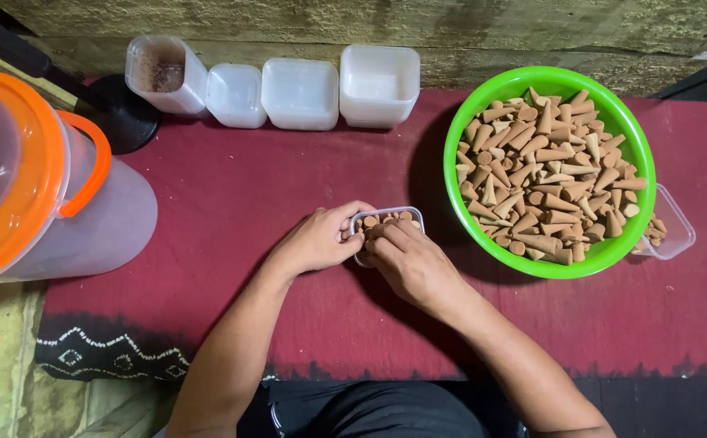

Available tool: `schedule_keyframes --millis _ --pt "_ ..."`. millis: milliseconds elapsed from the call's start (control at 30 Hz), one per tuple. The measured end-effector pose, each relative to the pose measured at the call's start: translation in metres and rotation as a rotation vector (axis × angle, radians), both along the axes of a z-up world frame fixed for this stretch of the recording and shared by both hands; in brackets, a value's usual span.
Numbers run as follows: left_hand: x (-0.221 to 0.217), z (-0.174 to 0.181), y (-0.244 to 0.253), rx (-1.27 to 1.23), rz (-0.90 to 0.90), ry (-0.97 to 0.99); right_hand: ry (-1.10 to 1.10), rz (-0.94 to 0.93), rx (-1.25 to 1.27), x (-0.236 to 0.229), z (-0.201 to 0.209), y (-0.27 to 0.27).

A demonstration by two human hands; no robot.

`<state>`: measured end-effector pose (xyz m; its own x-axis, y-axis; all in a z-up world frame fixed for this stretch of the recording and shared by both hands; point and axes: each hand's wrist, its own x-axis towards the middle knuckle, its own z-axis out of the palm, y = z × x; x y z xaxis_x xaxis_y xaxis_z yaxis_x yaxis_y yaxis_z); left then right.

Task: The person transfers small brown corks from a green bowl into a small clear plastic container, arranging them by hand. The person repeatedly scoops corks and places them into the container, filling it gradually.

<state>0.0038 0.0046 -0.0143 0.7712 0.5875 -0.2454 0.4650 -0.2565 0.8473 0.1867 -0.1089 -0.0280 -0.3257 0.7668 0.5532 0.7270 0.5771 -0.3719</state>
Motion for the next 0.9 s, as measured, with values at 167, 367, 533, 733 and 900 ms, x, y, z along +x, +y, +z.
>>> schedule_keyframes --millis 167,367,533,733,900 --pt "0.002 0.007 0.001 -0.016 0.005 0.033 -0.031 -0.008 0.02 0.004 -0.01 0.003" --pt "-0.001 0.011 0.001 -0.073 -0.024 0.002 0.017 -0.003 0.001 0.005 -0.01 0.001" --pt "-0.002 0.01 0.002 -0.065 -0.069 -0.061 0.182 0.01 -0.023 0.003 -0.003 0.001" --pt "-0.01 -0.01 0.005 0.043 -0.065 -0.147 0.266 -0.027 -0.004 0.003 -0.01 0.001" --pt "-0.011 0.012 0.0 -0.003 -0.089 -0.135 0.134 -0.006 0.025 0.005 -0.019 0.003"
